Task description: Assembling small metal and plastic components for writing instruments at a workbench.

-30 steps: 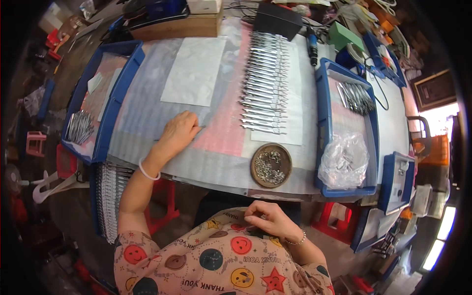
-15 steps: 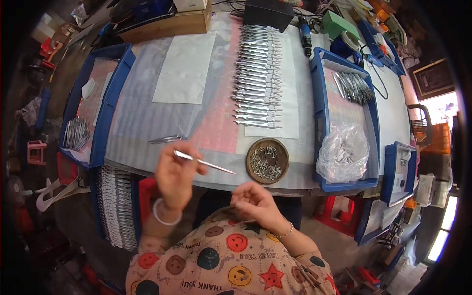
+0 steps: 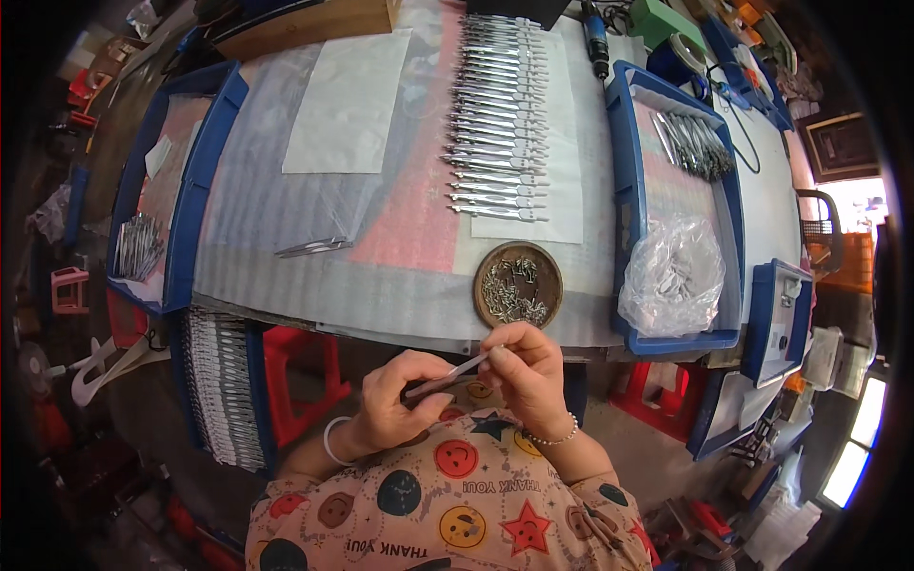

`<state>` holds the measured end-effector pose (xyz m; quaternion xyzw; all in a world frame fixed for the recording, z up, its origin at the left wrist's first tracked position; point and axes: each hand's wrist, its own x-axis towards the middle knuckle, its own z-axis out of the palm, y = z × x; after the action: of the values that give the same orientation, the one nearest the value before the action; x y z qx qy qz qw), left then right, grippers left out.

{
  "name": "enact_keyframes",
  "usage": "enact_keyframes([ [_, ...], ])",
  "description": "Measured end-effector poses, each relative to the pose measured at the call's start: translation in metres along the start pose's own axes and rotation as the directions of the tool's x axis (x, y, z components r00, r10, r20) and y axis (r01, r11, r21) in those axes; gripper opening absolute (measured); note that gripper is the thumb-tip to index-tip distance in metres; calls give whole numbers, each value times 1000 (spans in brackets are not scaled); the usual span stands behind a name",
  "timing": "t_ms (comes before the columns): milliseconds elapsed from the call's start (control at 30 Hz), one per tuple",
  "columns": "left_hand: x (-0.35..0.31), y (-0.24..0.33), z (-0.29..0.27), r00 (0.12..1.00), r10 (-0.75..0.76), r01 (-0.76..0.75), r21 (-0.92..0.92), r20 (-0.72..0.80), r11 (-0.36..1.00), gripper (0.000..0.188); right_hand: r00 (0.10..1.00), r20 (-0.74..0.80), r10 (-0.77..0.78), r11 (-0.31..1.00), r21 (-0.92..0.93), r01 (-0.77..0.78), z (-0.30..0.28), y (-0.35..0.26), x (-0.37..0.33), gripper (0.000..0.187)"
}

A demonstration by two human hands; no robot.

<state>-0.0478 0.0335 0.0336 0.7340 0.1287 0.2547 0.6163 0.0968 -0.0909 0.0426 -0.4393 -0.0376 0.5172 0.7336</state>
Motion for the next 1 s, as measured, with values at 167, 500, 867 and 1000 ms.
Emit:
enact_keyframes([
  [167,4,18,1,962,-268,268,0,48,963,18,999,43,23,975,-224,-13,3,-7,-5,12],
  [500,6,13,1,693,-522,721,-471,498,508,15,987,16,159,969,-194,-153,2,1,0,10],
  [867,7,8,9,637,-537,766,-530,553,363,13,974,29,225,956,-197,-215,-6,2,4,10],
  [1000,10,6,13,652,-543,754,-533,530,385,14,978,37,205,962,-190,-195,-9,2,8,9],
])
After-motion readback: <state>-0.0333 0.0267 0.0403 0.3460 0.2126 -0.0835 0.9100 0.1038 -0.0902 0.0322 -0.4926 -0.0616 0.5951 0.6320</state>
